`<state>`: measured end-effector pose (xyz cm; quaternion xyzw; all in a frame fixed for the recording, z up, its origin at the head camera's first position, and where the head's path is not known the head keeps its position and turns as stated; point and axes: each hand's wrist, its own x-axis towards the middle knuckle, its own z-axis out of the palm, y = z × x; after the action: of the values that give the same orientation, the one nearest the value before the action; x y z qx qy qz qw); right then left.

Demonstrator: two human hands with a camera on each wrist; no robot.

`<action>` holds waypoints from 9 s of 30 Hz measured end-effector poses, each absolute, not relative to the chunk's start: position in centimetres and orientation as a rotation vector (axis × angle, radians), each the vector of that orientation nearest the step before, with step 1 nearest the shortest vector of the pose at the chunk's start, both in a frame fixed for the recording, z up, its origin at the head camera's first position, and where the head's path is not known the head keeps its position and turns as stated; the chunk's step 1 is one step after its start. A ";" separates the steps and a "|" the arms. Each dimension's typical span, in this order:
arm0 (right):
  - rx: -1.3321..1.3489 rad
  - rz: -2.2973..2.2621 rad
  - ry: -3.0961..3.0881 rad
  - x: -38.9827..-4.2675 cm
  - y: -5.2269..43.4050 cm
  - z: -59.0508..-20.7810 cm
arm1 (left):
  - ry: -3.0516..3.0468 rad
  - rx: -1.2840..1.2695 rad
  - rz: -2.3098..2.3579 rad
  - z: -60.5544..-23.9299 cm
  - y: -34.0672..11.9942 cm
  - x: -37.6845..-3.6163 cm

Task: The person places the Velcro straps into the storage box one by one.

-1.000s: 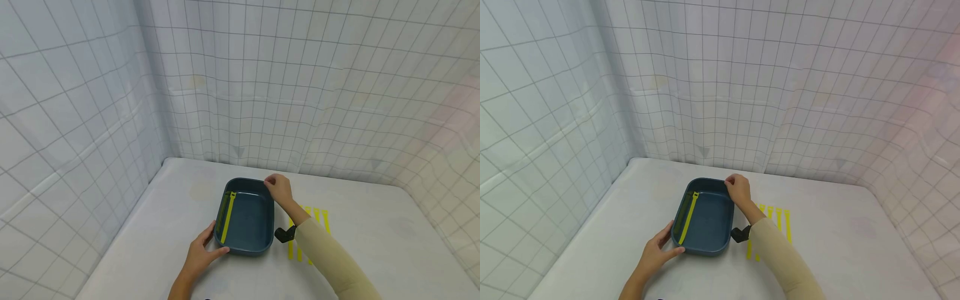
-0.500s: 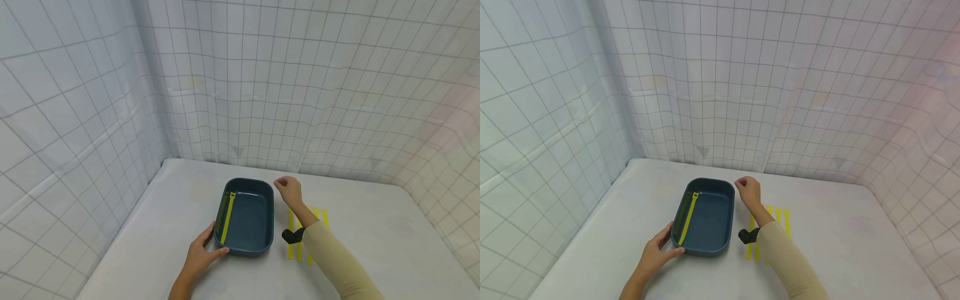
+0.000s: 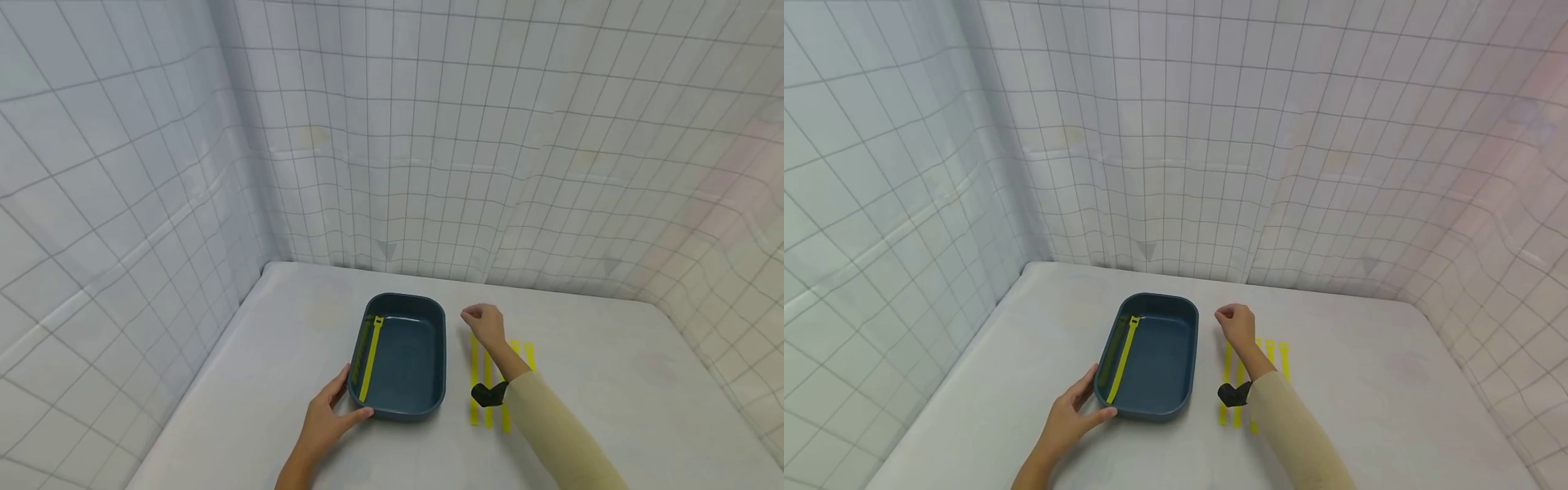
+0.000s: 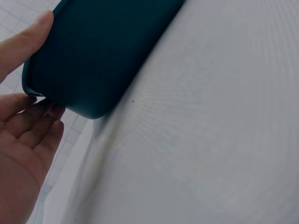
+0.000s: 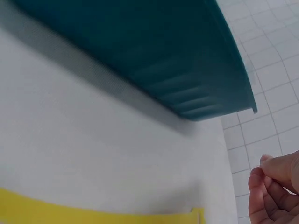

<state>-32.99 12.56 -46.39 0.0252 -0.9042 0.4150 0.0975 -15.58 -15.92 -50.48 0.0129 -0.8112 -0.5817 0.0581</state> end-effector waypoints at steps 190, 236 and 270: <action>0.109 1.705 -2.650 -30.1 17.1 -42.0 | -2.458 0.018 -1.766 -50.3 -16.1 -15.6; 0.291 1.862 -2.398 -28.9 10.1 -33.5 | -2.462 0.005 -1.794 -49.6 -15.8 -15.2; 0.402 2.121 -2.375 -28.3 4.7 -39.0 | -2.464 0.010 -1.758 -50.3 -16.0 -15.7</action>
<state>-28.26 4.70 -39.02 0.1252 -0.7395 0.6605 -0.0340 -15.71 -16.04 -50.34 0.0034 -0.8127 -0.5799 0.0572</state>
